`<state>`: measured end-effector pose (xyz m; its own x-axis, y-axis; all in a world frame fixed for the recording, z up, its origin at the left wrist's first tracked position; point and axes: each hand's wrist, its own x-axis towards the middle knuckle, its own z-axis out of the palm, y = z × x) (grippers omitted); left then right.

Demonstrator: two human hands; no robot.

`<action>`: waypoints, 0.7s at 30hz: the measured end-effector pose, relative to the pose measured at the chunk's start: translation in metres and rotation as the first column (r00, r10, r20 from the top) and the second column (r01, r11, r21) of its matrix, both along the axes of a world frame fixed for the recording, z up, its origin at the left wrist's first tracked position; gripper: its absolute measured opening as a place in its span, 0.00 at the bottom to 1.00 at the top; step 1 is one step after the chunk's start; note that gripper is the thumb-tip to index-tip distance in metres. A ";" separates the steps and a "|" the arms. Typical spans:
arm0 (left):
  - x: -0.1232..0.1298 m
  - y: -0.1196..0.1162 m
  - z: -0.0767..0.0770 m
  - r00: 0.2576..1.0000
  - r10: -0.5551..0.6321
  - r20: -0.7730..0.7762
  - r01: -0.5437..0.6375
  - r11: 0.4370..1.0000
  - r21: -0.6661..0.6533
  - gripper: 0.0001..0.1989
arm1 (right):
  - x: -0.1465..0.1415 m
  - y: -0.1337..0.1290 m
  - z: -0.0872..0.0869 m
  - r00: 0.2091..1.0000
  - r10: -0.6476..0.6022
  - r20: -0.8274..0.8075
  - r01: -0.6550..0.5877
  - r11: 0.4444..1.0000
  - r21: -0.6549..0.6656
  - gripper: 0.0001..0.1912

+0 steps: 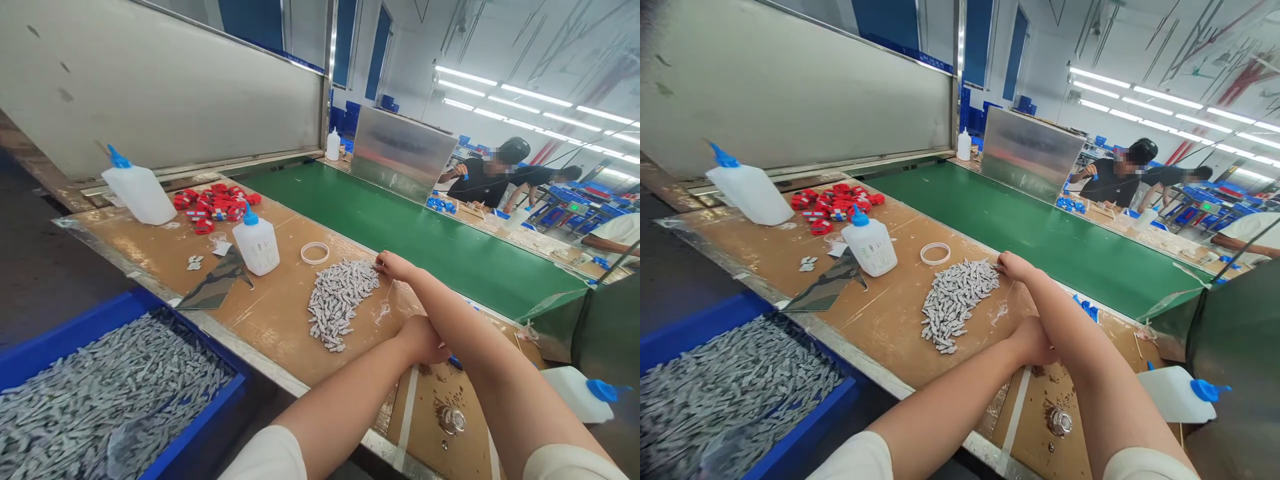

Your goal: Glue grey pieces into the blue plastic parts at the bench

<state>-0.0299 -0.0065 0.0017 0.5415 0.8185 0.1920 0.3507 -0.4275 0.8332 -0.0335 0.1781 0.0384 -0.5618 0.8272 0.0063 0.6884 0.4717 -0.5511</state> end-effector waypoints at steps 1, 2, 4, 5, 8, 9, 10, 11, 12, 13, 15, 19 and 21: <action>0.000 0.002 -0.001 0.995 -0.017 -0.093 0.025 0.996 0.088 0.08 | 0.006 -0.004 0.003 0.998 -0.038 -0.058 0.037 0.999 -0.017 0.10; 0.001 0.003 -0.002 0.986 -0.030 -0.166 0.058 0.984 0.166 0.11 | 0.015 -0.011 0.007 0.989 -0.082 -0.121 0.078 0.996 -0.033 0.10; -0.001 0.004 -0.003 0.978 -0.034 -0.207 0.088 0.962 0.260 0.14 | 0.041 -0.033 0.017 0.951 -0.175 -0.256 0.165 0.985 -0.059 0.14; -0.002 0.005 -0.002 0.981 -0.027 -0.190 0.082 0.955 0.285 0.13 | 0.058 -0.049 0.022 0.901 -0.221 -0.374 0.199 0.975 -0.096 0.16; -0.005 0.003 0.001 0.991 -0.025 -0.131 0.066 0.946 0.317 0.10 | 0.119 -0.113 0.040 0.497 -0.363 -0.788 0.181 0.932 -0.315 0.18; -0.005 0.002 0.002 0.990 -0.038 -0.134 0.079 0.946 0.314 0.10 | 0.138 -0.137 0.044 0.315 -0.416 -0.853 0.136 0.909 -0.393 0.18; -0.005 0.001 0.003 0.987 -0.056 -0.152 0.101 0.946 0.309 0.10 | 0.156 -0.161 0.048 0.168 -0.470 -0.867 0.096 0.883 -0.460 0.18; -0.004 -0.001 0.004 0.980 -0.074 -0.183 0.127 0.944 0.303 0.10 | 0.171 -0.183 0.049 0.071 -0.520 -0.851 0.068 0.854 -0.516 0.18; -0.002 -0.002 0.005 0.972 -0.086 -0.220 0.152 0.941 0.303 0.10 | 0.183 -0.203 0.048 0.004 -0.566 -0.824 0.046 0.823 -0.566 0.16; 0.001 -0.004 0.006 0.962 -0.088 -0.260 0.169 0.937 0.306 0.11 | 0.192 -0.220 0.046 -0.042 -0.604 -0.796 0.030 0.796 -0.605 0.14; 0.009 -0.007 0.008 0.939 -0.073 -0.337 0.187 0.929 0.320 0.15 | 0.202 -0.246 0.038 -0.065 -0.646 -0.760 0.008 0.761 -0.648 0.13; 0.025 -0.010 0.014 0.902 -0.078 -0.424 0.214 0.935 0.284 0.15 | 0.203 -0.282 0.018 0.056 -0.636 -0.770 0.048 0.772 -0.634 0.20; 0.027 -0.011 0.019 0.904 -0.079 -0.420 0.202 0.945 0.257 0.10 | 0.201 -0.298 0.010 0.067 -0.630 -0.774 0.075 0.776 -0.626 0.23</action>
